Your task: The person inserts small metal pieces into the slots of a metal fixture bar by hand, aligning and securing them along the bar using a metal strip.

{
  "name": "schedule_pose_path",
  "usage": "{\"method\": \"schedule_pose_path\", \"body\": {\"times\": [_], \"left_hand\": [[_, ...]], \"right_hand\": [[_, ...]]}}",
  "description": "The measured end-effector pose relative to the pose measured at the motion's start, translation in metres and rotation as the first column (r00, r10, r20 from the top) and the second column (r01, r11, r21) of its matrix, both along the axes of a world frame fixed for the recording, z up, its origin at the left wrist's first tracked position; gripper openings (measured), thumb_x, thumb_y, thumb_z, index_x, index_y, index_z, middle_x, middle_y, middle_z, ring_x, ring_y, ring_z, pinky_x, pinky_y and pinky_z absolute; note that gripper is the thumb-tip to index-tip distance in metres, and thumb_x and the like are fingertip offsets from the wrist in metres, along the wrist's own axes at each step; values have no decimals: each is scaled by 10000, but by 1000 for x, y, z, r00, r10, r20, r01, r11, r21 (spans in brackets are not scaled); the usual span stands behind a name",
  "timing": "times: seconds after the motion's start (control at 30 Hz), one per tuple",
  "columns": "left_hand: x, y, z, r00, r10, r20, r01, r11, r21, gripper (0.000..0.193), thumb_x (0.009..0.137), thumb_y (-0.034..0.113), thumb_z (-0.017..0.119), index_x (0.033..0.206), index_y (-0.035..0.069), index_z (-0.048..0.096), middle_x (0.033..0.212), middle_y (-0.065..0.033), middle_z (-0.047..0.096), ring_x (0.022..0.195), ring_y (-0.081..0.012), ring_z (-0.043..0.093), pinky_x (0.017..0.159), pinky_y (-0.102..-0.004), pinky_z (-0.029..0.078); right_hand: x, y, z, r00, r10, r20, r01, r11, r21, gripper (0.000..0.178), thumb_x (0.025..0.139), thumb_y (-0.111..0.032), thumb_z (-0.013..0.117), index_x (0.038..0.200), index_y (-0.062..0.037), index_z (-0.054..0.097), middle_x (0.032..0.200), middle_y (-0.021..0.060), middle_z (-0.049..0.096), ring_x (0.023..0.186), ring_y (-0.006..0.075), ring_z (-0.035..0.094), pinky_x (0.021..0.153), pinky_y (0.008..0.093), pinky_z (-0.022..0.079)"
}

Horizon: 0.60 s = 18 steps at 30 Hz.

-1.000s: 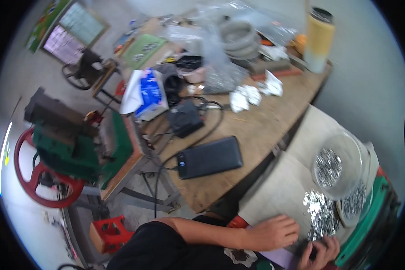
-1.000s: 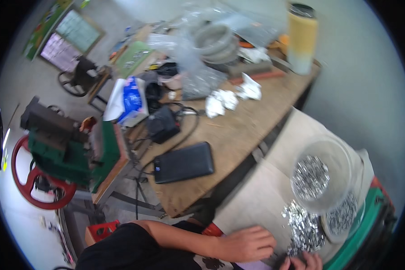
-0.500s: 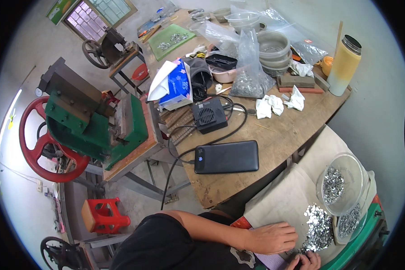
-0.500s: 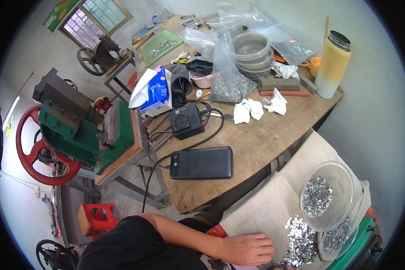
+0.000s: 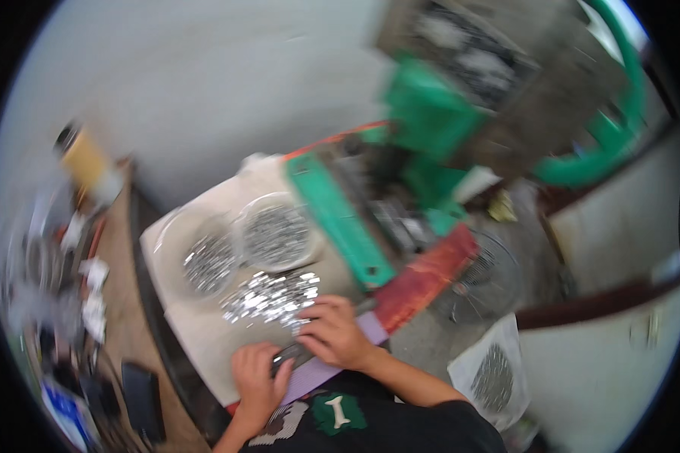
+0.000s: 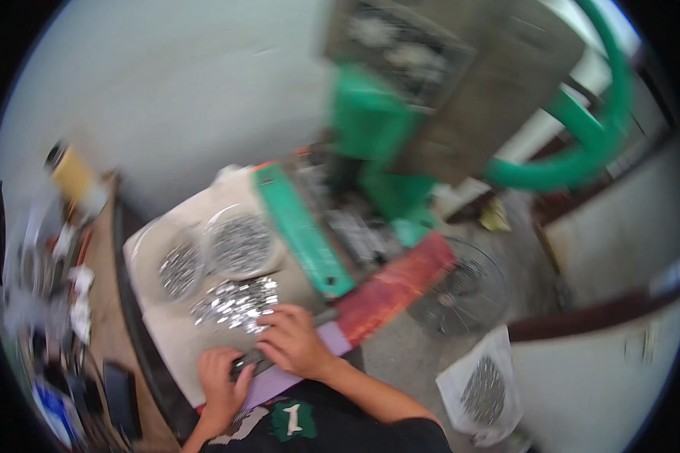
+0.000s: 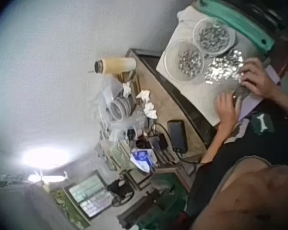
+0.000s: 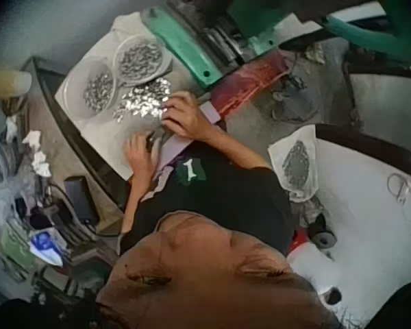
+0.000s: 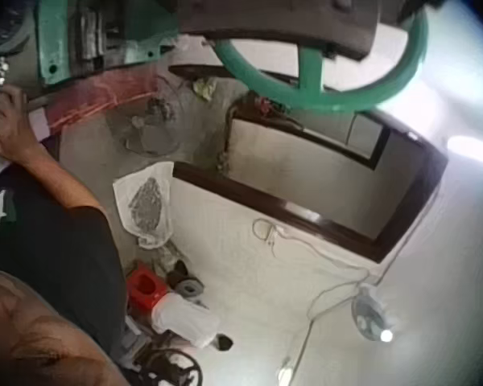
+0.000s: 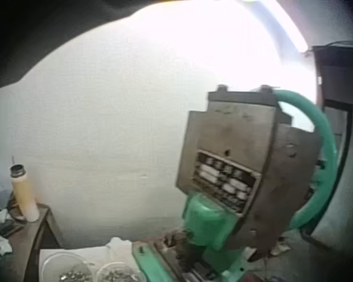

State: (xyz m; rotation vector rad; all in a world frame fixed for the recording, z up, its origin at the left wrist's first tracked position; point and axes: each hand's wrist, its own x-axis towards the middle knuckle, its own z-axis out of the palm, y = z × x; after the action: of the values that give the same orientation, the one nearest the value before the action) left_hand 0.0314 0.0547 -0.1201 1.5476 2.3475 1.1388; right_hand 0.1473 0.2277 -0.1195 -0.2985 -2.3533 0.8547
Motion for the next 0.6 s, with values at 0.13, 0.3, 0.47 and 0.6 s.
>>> {"method": "schedule_pose_path", "body": {"times": [0.13, 0.3, 0.47, 0.6], "left_hand": [[4, 3, -4, 998, -56, -39, 56, 998, 8, 350, 716, 163, 796, 982, 34, 608, 1045, -168, 595, 974, -377, 546, 872, -481, 409], [1, 4, -12, 993, -62, -98, 65, 998, 25, 305, 731, 133, 771, 963, 30, 602, 1016, -172, 579, 970, -387, 535, 867, -487, 407], [3, 9, -7, 991, -73, -116, 79, 996, 48, 286, 752, 104, 742, 966, 11, 576, 1005, -182, 565, 969, -388, 527, 862, -488, 401], [0, 11, -13, 986, -90, -137, 99, 994, 56, 281, 763, 106, 734, 960, -3, 567, 1009, -184, 559, 988, -394, 519, 882, -490, 399]], "right_hand": [[4, 3, -11, 995, 19, -101, -24, 999, -47, 157, 798, -126, 766, 907, -84, 660, 1161, 65, 616, 1192, 330, 496, 1001, 456, 389], [9, 2, -12, 989, 16, -147, -21, 999, -31, 120, 823, -132, 730, 876, -73, 641, 1188, 69, 588, 1234, 321, 455, 1020, 459, 369], [6, 4, -19, 985, 21, -174, -28, 999, -37, 114, 811, -129, 725, 861, -71, 640, 1180, 70, 576, 1233, 315, 448, 1026, 459, 366], [6, 5, -25, 982, -8, -188, 6, 1000, -13, 125, 792, -126, 723, 853, -66, 632, 1166, 77, 577, 1226, 319, 450, 1021, 466, 368]]}}
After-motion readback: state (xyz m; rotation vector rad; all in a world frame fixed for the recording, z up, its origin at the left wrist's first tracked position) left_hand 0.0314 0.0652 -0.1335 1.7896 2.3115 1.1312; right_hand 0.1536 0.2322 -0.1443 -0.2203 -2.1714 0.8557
